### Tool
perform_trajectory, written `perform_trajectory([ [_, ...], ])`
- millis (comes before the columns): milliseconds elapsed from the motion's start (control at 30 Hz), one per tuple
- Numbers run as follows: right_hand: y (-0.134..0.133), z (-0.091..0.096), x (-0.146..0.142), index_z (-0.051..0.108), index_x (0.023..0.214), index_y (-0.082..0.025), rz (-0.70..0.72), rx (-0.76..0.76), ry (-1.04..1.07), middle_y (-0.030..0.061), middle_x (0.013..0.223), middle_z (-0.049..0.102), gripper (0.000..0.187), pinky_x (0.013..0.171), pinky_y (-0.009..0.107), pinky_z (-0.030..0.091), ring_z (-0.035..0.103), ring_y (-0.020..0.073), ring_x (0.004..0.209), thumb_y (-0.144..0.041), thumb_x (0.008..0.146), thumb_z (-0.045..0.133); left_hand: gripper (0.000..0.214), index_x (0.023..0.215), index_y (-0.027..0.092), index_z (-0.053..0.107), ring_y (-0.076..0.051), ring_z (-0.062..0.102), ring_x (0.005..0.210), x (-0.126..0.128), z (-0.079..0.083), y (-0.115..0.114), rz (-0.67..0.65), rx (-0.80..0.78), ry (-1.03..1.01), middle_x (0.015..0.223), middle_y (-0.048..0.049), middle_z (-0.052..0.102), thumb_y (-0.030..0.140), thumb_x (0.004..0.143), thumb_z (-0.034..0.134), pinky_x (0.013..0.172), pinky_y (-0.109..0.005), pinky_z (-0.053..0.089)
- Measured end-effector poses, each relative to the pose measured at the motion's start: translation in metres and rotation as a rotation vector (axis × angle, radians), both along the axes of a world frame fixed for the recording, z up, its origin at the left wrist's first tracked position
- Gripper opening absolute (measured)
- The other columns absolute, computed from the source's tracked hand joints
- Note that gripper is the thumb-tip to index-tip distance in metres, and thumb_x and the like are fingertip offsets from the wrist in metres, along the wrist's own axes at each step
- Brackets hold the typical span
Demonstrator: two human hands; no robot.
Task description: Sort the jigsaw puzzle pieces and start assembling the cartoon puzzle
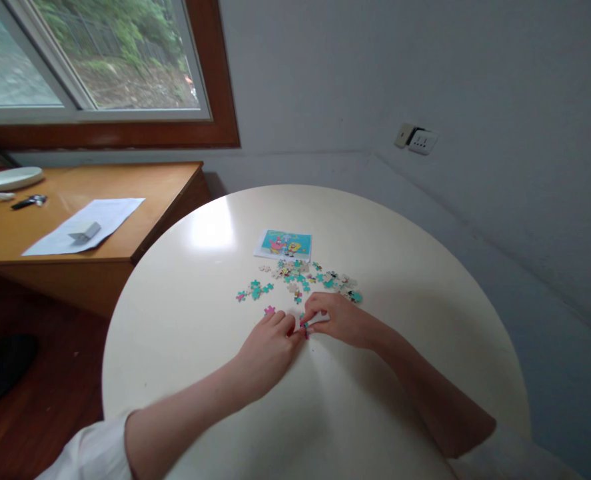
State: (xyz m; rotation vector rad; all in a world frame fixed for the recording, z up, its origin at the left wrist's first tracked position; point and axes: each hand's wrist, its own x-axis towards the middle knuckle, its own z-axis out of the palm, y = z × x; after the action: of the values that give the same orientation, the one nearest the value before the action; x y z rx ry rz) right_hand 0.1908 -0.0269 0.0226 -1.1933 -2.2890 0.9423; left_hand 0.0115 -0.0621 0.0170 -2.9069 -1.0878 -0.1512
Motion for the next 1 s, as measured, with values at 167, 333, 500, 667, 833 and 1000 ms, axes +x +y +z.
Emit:
perform_trajectory([
  [167, -0.0002, 0.0016, -0.0001, 0.068, 0.071, -0.016, -0.008, -0.014, -0.004, 0.0009, 0.076, 0.061, 0.012, 0.068, 0.023, 0.041, 0.056, 0.0126, 0.074, -0.006, 0.065, 0.067, 0.020, 0.090, 0.017, 0.063, -0.019, 0.052, 0.076, -0.0022, -0.0011, -0.0012, -0.016, -0.020, -0.036, 0.080, -0.0054, 0.058, 0.017, 0.086, 0.043, 0.077, -0.038, 0.043],
  [333, -0.0001, 0.0007, -0.0001, 0.068, 0.071, -0.016, -0.005, 0.001, -0.005, 0.0006, 0.075, 0.061, 0.012, 0.069, 0.023, 0.041, 0.056, 0.0126, 0.074, -0.006, 0.065, 0.066, 0.026, 0.105, 0.016, 0.059, -0.019, 0.054, 0.076, -0.0012, -0.0042, -0.0044, 0.033, -0.074, -0.072, 0.079, -0.0059, 0.058, 0.016, 0.084, 0.043, 0.068, -0.032, 0.044],
  [500, -0.0014, 0.0009, 0.0025, 0.068, 0.075, -0.016, 0.020, -0.003, 0.006, 0.0014, 0.080, 0.063, 0.015, 0.071, 0.023, 0.042, 0.057, 0.0133, 0.078, -0.005, 0.065, 0.066, 0.024, 0.101, 0.014, 0.059, -0.018, 0.054, 0.074, -0.0001, -0.0094, -0.0021, 0.034, -0.080, -0.039, 0.074, -0.0053, 0.058, 0.017, 0.087, 0.040, 0.067, -0.031, 0.044],
  [667, -0.0034, 0.0012, 0.0028, 0.068, 0.077, -0.016, 0.024, -0.018, -0.002, 0.0026, 0.084, 0.063, 0.016, 0.073, 0.025, 0.043, 0.058, 0.0151, 0.081, -0.012, 0.062, 0.072, 0.021, 0.094, 0.018, 0.062, -0.017, 0.054, 0.075, -0.0007, -0.0090, 0.0029, 0.037, -0.083, -0.041, 0.072, -0.0038, 0.058, 0.018, 0.088, 0.042, 0.071, -0.031, 0.043],
  [833, -0.0022, -0.0007, 0.0011, 0.069, 0.073, -0.016, -0.003, -0.042, -0.010, 0.0020, 0.083, 0.062, 0.014, 0.072, 0.024, 0.043, 0.058, 0.0145, 0.079, -0.012, 0.061, 0.074, 0.020, 0.089, 0.017, 0.062, -0.017, 0.053, 0.074, -0.0003, -0.0085, 0.0026, 0.016, -0.070, -0.052, 0.071, -0.0039, 0.058, 0.017, 0.087, 0.042, 0.071, -0.031, 0.042],
  [1000, -0.0020, 0.0009, 0.0016, 0.071, 0.077, -0.016, 0.003, -0.064, -0.012, 0.0023, 0.084, 0.061, 0.016, 0.073, 0.024, 0.043, 0.058, 0.0140, 0.079, -0.011, 0.062, 0.073, 0.021, 0.085, 0.016, 0.062, -0.018, 0.054, 0.072, -0.0008, -0.0081, -0.0020, -0.006, -0.070, -0.062, 0.069, -0.0039, 0.059, 0.016, 0.086, 0.041, 0.065, -0.030, 0.043],
])
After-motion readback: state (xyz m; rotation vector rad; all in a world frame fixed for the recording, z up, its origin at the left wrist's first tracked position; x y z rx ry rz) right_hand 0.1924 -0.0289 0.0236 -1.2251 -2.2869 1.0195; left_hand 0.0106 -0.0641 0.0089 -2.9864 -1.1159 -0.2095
